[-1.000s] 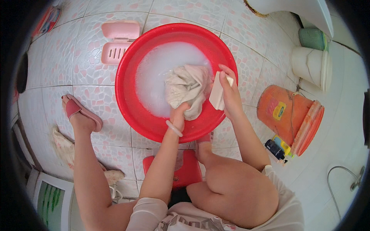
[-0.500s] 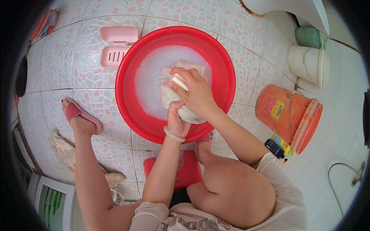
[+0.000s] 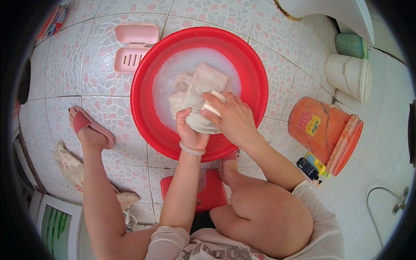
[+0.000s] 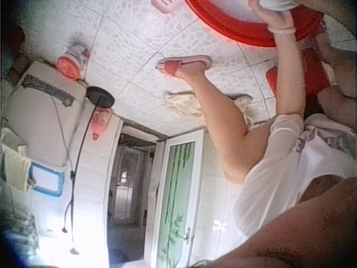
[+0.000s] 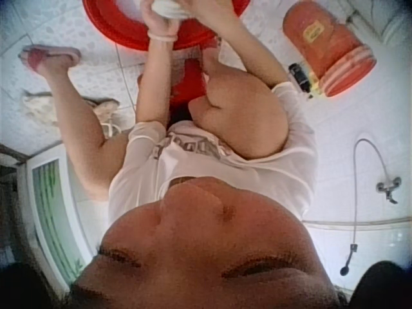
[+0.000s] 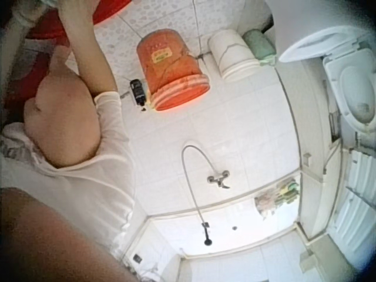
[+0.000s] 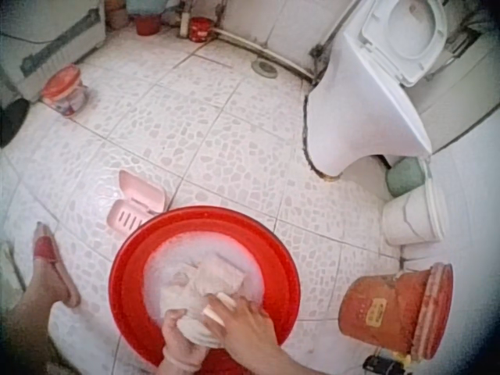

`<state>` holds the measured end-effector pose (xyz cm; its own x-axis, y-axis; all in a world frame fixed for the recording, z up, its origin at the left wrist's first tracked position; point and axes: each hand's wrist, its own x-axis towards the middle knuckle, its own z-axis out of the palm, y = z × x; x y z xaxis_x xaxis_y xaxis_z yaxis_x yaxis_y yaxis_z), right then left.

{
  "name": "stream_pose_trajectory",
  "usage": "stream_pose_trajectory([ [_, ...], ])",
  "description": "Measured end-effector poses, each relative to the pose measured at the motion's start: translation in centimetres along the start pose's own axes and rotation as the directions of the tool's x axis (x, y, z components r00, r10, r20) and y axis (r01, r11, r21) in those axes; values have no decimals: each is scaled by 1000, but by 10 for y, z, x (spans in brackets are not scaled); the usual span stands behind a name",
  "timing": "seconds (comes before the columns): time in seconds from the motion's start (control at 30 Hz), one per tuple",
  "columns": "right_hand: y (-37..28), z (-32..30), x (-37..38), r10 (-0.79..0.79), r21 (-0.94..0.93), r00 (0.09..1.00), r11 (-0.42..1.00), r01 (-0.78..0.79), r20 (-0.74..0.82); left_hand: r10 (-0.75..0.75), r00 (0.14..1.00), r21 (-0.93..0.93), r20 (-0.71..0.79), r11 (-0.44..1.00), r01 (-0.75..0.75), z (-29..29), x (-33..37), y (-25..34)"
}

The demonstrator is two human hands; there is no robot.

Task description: The person washes a white cloth in a red basin of soapy water by hand, applying a bar of soap, scrubbing the fabric against itself, and wringing it out.

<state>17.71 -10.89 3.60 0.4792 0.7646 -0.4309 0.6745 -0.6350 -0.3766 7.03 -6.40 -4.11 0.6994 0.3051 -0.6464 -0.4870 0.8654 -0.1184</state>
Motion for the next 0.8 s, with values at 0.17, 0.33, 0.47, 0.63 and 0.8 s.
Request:
stream_pose_trajectory([
  [0.17, -1, -14, -6, 69, -31, 981, 997, -64, 182, 67, 996, 24, -67, 998, -66, 2, 1, 6],
  [0.33, 29, -15, 4, -27, 707, 973, 692, -148, 230, 57, 998, 81, -28, 995, -55, -1, 1, 15],
  [0.47, 7, -33, 21, -193, 852, 832, 45, -521, 520, -79, 922, -117, 380, 984, 132, -39, 18, 12],
  [0.63, 9, -5, 37, -88, 956, 971, 213, -200, 223, 10, 1000, 83, 6, 996, -10, 1, 0, 9],
  [0.8, 6, 16, 51, -269, 531, 941, 776, 339, -207, -28, 999, 41, 26, 999, 27, 10, -4, 3],
])
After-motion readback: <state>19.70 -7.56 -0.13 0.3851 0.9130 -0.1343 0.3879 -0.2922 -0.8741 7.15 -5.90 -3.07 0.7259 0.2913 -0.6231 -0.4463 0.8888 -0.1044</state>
